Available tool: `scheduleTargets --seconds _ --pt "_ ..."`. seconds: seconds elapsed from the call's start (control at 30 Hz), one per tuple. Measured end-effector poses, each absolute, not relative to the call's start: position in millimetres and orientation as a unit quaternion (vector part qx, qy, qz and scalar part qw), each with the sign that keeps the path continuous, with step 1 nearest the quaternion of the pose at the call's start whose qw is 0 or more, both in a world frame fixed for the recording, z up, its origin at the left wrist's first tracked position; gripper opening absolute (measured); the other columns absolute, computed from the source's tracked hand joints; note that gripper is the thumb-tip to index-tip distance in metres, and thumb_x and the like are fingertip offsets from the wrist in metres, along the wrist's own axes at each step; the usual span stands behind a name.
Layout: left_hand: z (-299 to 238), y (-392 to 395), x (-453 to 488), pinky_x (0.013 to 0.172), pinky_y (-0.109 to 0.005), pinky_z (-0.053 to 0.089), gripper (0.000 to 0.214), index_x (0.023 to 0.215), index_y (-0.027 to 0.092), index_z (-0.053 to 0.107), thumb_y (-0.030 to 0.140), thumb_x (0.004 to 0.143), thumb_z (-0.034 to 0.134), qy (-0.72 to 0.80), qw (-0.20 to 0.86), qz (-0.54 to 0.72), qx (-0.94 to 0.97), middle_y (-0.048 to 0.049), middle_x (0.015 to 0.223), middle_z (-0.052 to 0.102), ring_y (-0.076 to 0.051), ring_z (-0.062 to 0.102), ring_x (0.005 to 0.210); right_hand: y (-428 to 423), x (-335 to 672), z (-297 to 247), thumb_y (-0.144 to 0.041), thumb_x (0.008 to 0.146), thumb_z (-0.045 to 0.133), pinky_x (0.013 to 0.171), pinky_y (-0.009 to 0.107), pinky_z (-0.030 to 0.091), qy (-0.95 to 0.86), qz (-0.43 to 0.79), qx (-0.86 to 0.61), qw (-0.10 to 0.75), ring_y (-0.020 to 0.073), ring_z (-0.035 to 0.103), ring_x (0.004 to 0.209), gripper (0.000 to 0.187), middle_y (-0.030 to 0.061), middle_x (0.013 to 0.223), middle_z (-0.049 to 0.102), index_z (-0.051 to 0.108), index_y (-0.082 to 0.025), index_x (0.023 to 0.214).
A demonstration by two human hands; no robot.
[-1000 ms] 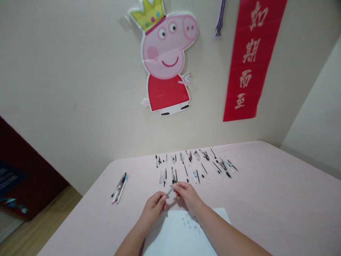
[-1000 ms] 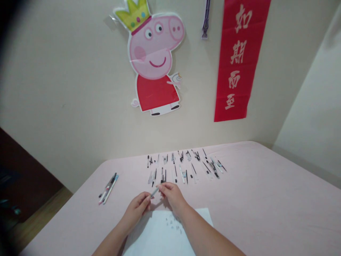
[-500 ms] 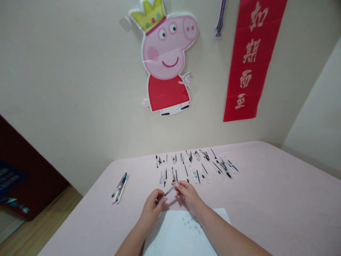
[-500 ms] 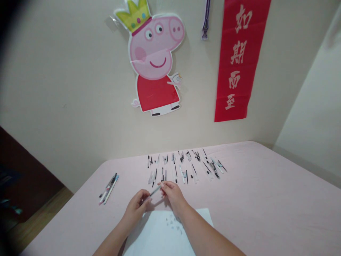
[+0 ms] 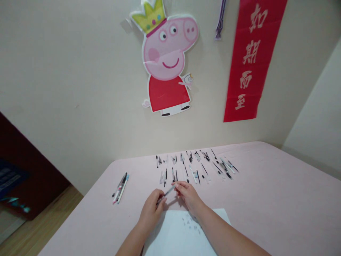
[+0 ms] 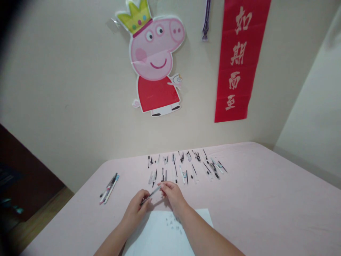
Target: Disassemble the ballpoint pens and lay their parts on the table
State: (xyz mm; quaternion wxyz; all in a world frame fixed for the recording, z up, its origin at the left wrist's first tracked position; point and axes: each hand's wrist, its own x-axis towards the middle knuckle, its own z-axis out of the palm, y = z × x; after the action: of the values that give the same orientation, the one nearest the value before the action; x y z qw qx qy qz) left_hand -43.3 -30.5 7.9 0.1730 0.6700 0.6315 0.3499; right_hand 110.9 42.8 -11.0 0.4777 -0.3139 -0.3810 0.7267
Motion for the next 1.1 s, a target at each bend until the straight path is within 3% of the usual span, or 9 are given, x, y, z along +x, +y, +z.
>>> scheduleTargets --seconds 0.23,0.4,0.5,0.6,0.7,0.83,0.97,1.1 --pt "8.5 -30.0 -43.9 0.072 -0.031 0.044 0.030 0.076 0.020 0.058 0.034 0.088 0.035 0.616 0.179 0.328 0.694 -0.0051 0.079 0.060 -0.019 0.056 0.077 43.7 110.6 -11.5 -0.042 0.056 0.078 0.046 0.018 0.034 -0.385 0.724 -0.315 0.478 0.0063 0.045 0.049 0.036 -0.0013 0.056 0.055 0.073 -0.014 0.077" --pt "4.9 -30.8 -44.6 0.068 -0.030 0.044 0.023 0.096 0.020 0.057 0.031 0.076 0.055 0.641 0.181 0.336 0.666 -0.0035 0.084 0.061 -0.018 0.057 0.075 42.4 111.1 -10.5 -0.041 0.059 0.076 0.048 0.018 0.035 -0.391 0.721 -0.327 0.469 0.0063 0.045 0.049 0.035 -0.0013 0.057 0.056 0.073 -0.013 0.079" --pt "6.6 -30.6 -45.0 0.067 -0.029 0.043 0.011 0.083 0.020 0.055 0.028 0.080 0.048 0.643 0.160 0.325 0.675 -0.0019 0.078 0.059 -0.017 0.055 0.071 42.0 111.0 -10.3 -0.040 0.058 0.076 0.048 0.019 0.035 -0.392 0.719 -0.334 0.466 0.0066 0.045 0.049 0.035 -0.0012 0.057 0.055 0.074 -0.013 0.079" --pt "11.5 -30.4 -44.7 0.071 -0.030 0.043 0.020 0.078 0.020 0.057 0.029 0.085 0.040 0.621 0.159 0.314 0.700 -0.0041 0.080 0.059 -0.018 0.056 0.076 42.7 110.6 -10.2 -0.040 0.057 0.076 0.046 0.019 0.033 -0.391 0.716 -0.334 0.473 0.0064 0.044 0.048 0.034 -0.0015 0.055 0.055 0.074 -0.013 0.078" --pt "13.3 -30.5 -44.5 0.075 -0.032 0.044 0.029 0.079 0.020 0.059 0.032 0.088 0.035 0.612 0.176 0.304 0.709 -0.0063 0.082 0.060 -0.019 0.057 0.080 42.8 110.7 -8.6 -0.040 0.056 0.077 0.046 0.019 0.033 -0.391 0.713 -0.331 0.479 0.0064 0.044 0.048 0.034 -0.0016 0.055 0.055 0.073 -0.013 0.076" --pt "8.4 -30.6 -45.4 0.073 -0.031 0.045 0.021 0.096 0.020 0.057 0.032 0.083 0.048 0.639 0.188 0.310 0.679 -0.0050 0.086 0.062 -0.019 0.058 0.079 41.2 111.3 -5.1 -0.041 0.055 0.077 0.046 0.019 0.033 -0.392 0.716 -0.333 0.472 0.0068 0.045 0.049 0.035 -0.0013 0.055 0.055 0.074 -0.013 0.076" --pt "6.0 -30.5 -46.9 0.070 -0.029 0.043 0.014 0.087 0.020 0.055 0.028 0.083 0.045 0.645 0.158 0.305 0.683 -0.0033 0.081 0.061 -0.018 0.056 0.076 41.1 110.7 -6.1 -0.041 0.055 0.077 0.046 0.019 0.033 -0.386 0.720 -0.335 0.468 0.0068 0.044 0.048 0.034 -0.0015 0.055 0.055 0.073 -0.013 0.076" --pt "9.1 -30.6 -46.5 0.073 -0.030 0.043 0.025 0.084 0.020 0.058 0.031 0.088 0.036 0.625 0.155 0.298 0.705 -0.0047 0.081 0.061 -0.018 0.057 0.078 42.4 110.1 -8.9 -0.040 0.056 0.076 0.045 0.019 0.033 -0.388 0.717 -0.332 0.474 0.0064 0.044 0.048 0.034 -0.0015 0.055 0.055 0.073 -0.013 0.076"
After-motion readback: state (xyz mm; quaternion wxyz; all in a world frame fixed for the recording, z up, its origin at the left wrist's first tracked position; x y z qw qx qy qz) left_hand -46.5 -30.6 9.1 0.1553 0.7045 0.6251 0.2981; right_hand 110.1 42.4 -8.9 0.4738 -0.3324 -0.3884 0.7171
